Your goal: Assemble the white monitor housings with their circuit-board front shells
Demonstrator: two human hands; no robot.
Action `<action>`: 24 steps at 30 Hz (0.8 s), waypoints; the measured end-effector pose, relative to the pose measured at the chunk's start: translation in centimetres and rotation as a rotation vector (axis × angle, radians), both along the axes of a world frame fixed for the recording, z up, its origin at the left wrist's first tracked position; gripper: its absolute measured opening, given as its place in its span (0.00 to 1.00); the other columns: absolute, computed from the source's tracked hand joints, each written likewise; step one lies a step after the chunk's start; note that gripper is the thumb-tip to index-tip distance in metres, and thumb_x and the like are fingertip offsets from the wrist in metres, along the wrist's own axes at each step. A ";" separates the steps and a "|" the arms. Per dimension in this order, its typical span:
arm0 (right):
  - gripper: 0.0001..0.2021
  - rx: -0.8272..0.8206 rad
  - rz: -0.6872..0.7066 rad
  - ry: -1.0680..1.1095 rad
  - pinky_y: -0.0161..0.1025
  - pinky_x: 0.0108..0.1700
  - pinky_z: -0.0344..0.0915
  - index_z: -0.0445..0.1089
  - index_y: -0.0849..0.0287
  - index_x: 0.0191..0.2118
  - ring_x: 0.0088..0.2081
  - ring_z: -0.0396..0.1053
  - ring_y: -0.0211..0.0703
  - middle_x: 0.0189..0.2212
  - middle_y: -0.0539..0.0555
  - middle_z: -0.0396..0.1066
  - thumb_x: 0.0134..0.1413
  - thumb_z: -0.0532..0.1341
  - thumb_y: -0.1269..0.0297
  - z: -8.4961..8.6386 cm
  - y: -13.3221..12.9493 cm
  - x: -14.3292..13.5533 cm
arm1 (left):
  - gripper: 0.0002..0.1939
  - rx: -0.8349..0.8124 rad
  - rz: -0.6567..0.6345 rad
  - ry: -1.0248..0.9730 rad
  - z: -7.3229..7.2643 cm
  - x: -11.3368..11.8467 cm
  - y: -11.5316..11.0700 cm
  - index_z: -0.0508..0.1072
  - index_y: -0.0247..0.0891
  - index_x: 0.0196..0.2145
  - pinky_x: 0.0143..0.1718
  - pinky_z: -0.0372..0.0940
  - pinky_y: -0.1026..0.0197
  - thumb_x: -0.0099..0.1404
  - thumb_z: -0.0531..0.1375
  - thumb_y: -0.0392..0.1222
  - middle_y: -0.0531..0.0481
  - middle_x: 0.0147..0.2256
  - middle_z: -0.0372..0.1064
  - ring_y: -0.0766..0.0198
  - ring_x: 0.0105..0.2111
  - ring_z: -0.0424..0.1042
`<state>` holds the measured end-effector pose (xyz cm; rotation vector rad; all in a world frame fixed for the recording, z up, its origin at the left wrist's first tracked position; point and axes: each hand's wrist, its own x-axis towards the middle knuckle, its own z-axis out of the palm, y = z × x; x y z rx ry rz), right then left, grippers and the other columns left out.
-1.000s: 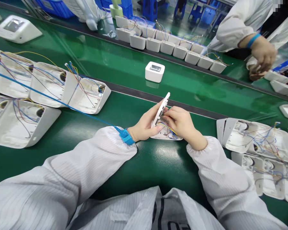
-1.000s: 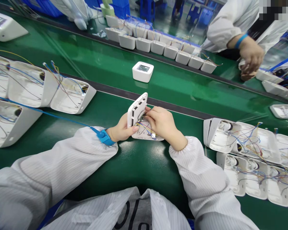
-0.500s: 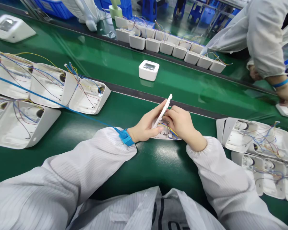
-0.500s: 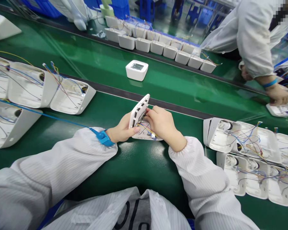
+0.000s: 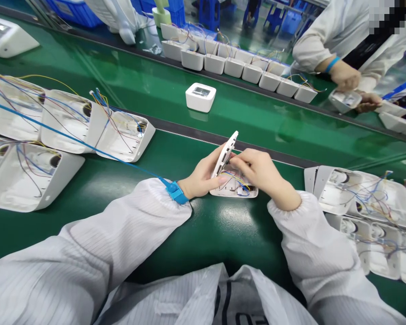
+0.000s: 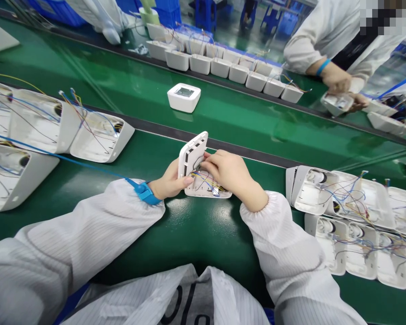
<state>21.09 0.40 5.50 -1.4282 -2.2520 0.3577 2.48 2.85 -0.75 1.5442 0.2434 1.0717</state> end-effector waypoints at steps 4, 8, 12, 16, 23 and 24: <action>0.17 -0.270 0.194 0.122 0.36 0.33 0.62 0.76 0.55 0.44 0.30 0.66 0.37 0.33 0.52 0.71 0.58 0.61 0.49 2.3 -0.2 1.5 | 0.43 -0.038 -0.020 0.002 0.0 0.0 -0.1 0.54 0.41 0.66 0.60 0.60 0.40 0.59 0.65 0.55 0.37 0.59 0.62 0.42 0.59 0.63; 0.14 -0.361 0.284 0.148 0.38 0.37 0.66 0.77 0.54 0.42 0.33 0.67 0.39 0.34 0.52 0.68 0.55 0.65 0.52 2.9 -0.4 2.3 | 0.43 -0.017 -0.027 -0.018 0.1 0.0 -0.1 0.53 0.43 0.67 0.61 0.59 0.41 0.59 0.65 0.54 0.38 0.60 0.61 0.42 0.59 0.62; 0.09 -0.412 0.285 0.288 0.41 0.41 0.69 0.78 0.53 0.38 0.38 0.70 0.41 0.37 0.53 0.70 0.56 0.64 0.55 2.4 0.0 2.6 | 0.43 0.025 -0.026 -0.021 0.1 0.0 0.1 0.54 0.45 0.66 0.61 0.59 0.41 0.59 0.65 0.54 0.39 0.62 0.58 0.43 0.59 0.62; 0.08 -0.435 0.286 0.310 0.40 0.40 0.68 0.78 0.54 0.35 0.36 0.72 0.41 0.34 0.52 0.74 0.55 0.65 0.57 2.0 0.2 2.5 | 0.42 0.025 -0.010 -0.002 0.0 0.0 0.0 0.56 0.45 0.66 0.61 0.60 0.42 0.58 0.65 0.55 0.39 0.64 0.55 0.43 0.59 0.63; 0.06 -0.211 0.291 0.048 0.36 0.33 0.62 0.78 0.55 0.33 0.28 0.69 0.37 0.27 0.49 0.74 0.58 0.63 0.64 1.0 0.1 1.5 | 0.42 0.069 -0.001 0.035 0.6 0.0 -0.2 0.56 0.43 0.65 0.61 0.59 0.42 0.58 0.65 0.54 0.39 0.63 0.57 0.43 0.60 0.62; 0.06 -0.159 0.277 0.004 0.36 0.34 0.62 0.78 0.54 0.33 0.30 0.69 0.38 0.27 0.49 0.74 0.58 0.63 0.64 0.8 0.2 1.5 | 0.42 0.087 0.018 0.044 0.6 0.0 -0.2 0.56 0.43 0.65 0.61 0.59 0.42 0.58 0.66 0.54 0.38 0.63 0.56 0.42 0.60 0.62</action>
